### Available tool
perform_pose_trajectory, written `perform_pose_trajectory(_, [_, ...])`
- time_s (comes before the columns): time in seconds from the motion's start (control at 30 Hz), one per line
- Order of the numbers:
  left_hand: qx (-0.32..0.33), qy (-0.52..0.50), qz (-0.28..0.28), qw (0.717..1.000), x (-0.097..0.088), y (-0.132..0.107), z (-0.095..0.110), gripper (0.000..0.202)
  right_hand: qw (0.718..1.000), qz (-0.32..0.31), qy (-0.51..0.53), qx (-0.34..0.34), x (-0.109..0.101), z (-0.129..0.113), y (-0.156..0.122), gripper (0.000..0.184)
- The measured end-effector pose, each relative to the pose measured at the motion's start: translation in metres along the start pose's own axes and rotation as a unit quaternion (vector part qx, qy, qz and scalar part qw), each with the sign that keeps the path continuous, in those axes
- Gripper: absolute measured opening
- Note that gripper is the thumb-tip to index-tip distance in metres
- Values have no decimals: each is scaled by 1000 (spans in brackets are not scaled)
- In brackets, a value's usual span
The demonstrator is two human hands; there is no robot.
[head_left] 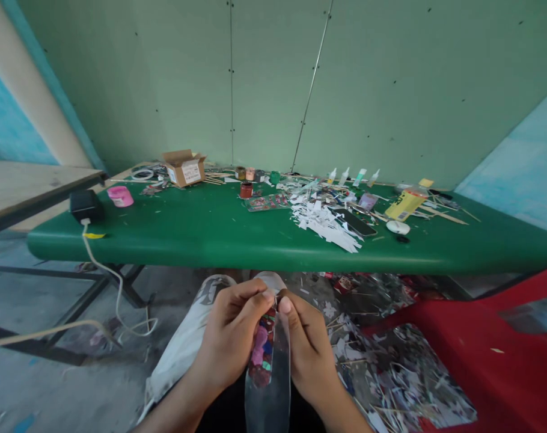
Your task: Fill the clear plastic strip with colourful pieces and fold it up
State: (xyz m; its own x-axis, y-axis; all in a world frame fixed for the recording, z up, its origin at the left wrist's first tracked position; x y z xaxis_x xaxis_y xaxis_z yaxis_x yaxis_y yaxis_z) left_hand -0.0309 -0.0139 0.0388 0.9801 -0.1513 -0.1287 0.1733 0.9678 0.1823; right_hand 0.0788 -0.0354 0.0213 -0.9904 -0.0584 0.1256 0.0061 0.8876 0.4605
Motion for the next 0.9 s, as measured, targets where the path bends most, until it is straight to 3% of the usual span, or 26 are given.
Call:
perform_pose_trajectory(0.23, [-9,3,-33,999,3,1,7,33,1000,-13,6,-12,-2,2,-1,40])
perform_pose_trajectory(0.43, [-14,5,-28,999,3,1,7,33,999,-35,-1,-1,-5,5,-1,40])
perform_pose_trajectory(0.8, [15,19,-48,999,3,1,11,35,999,-29,-16,-11,-5,4,0,41])
perform_pose_trajectory(0.9, [28,34,-72,996,2,2,11,36,1000,1,-9,-14,-8,3,3,43])
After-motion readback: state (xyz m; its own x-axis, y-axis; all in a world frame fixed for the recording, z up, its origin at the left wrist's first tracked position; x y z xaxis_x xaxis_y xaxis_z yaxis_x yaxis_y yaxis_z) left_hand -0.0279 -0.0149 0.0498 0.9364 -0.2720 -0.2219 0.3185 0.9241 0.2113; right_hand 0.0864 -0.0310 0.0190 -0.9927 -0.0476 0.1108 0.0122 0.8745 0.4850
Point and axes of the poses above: each hand's wrist, its own y-axis towards the middle knuckle, its own x-axis out of the palm, z = x × y, the point moved 2 cm from there along y, towards the middle knuckle, and after that the axes turned 12 degrees about y, right-handed, at the moved point
